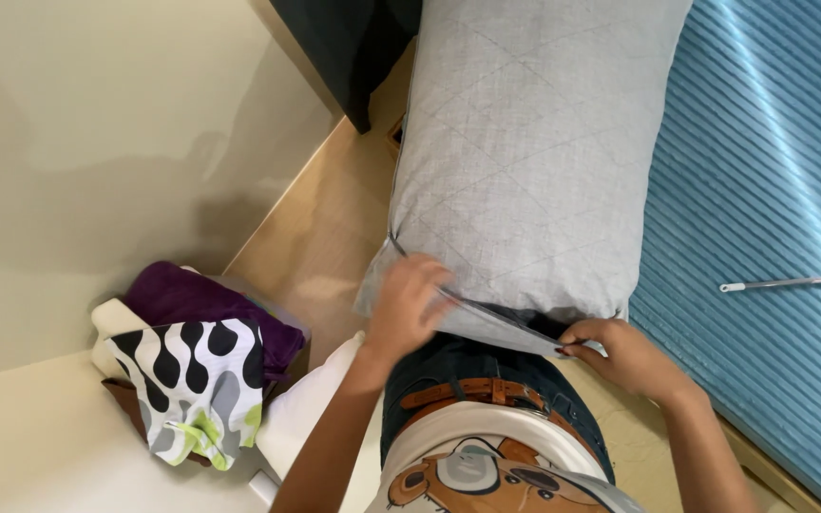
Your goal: The person inserts a white pillow into a gray pillowcase on a bed. They align the corners, pull the case over the pillow, and smooth the fabric. Finally, they place the covered pillow on the bed next to other pillows.
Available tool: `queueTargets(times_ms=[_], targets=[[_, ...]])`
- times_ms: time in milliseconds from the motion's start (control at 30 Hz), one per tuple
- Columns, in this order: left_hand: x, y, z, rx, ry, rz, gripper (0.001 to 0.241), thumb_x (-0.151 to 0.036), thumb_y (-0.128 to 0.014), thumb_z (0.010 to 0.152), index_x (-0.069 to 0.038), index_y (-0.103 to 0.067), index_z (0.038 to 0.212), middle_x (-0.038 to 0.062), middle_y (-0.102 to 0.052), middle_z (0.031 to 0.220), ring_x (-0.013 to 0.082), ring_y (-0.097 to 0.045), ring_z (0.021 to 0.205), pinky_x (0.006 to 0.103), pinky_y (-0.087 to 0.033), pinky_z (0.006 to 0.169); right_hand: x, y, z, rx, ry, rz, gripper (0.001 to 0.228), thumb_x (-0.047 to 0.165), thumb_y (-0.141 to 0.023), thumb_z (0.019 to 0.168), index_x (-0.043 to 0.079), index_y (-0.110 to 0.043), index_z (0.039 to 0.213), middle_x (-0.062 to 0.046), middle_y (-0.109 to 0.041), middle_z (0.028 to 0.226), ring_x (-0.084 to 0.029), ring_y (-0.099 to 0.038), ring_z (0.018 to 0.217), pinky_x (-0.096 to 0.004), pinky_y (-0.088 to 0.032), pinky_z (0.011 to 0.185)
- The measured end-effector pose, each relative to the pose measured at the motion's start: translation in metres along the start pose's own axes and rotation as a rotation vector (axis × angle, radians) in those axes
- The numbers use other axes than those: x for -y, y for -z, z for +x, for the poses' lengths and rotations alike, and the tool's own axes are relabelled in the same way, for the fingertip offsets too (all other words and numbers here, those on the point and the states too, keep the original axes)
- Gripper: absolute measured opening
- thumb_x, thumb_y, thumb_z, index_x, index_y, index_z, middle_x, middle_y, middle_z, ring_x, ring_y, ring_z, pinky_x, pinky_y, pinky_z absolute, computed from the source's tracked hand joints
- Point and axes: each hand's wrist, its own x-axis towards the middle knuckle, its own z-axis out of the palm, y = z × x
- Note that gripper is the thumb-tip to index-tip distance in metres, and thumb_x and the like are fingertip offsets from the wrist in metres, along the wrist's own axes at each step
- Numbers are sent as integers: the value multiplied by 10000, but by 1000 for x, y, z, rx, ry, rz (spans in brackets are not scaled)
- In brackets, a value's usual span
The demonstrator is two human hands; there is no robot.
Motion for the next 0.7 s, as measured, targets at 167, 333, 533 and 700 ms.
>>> queueTargets(times_ms=[167, 333, 533, 700], targets=[[0, -31, 13, 430, -229, -7, 506, -492, -713, 859, -28, -667, 1058, 138, -658, 1122, 337, -592, 1133, 463, -433, 1015, -12, -1, -6, -23, 39, -2, 235, 186, -756, 837, 103, -785, 1055, -79, -816, 973, -234, -772, 879, -352, -584, 806], [25, -37, 14, 787, -194, 77, 373, -448, -680, 945, -76, -702, 946, 80, -677, 989, 276, -622, 1048, 433, -449, 1003, -54, -13, 13, -15, -73, -16, 263, 213, -783, 825, 96, -779, 1060, -81, -807, 1013, -252, -764, 912, -344, -575, 824], [-2, -6, 31, 403, -354, -119, 235, -284, -676, 963, -61, -647, 893, 119, -656, 1113, 293, -636, 1069, 428, -487, 962, -54, 28, 16, -50, -201, -404, 392, 398, -771, 840, 174, -773, 1162, -64, -744, 1116, -210, -649, 1177, -551, -149, 1259], [36, -35, 44, 281, -249, -89, 356, -375, -718, 928, -46, -638, 819, 97, -668, 1024, 269, -682, 864, 394, -563, 739, -69, 61, 23, -82, -202, -452, 581, 569, -809, 677, 191, -799, 1119, -37, -793, 1024, -178, -666, 1168, -546, -114, 1283]])
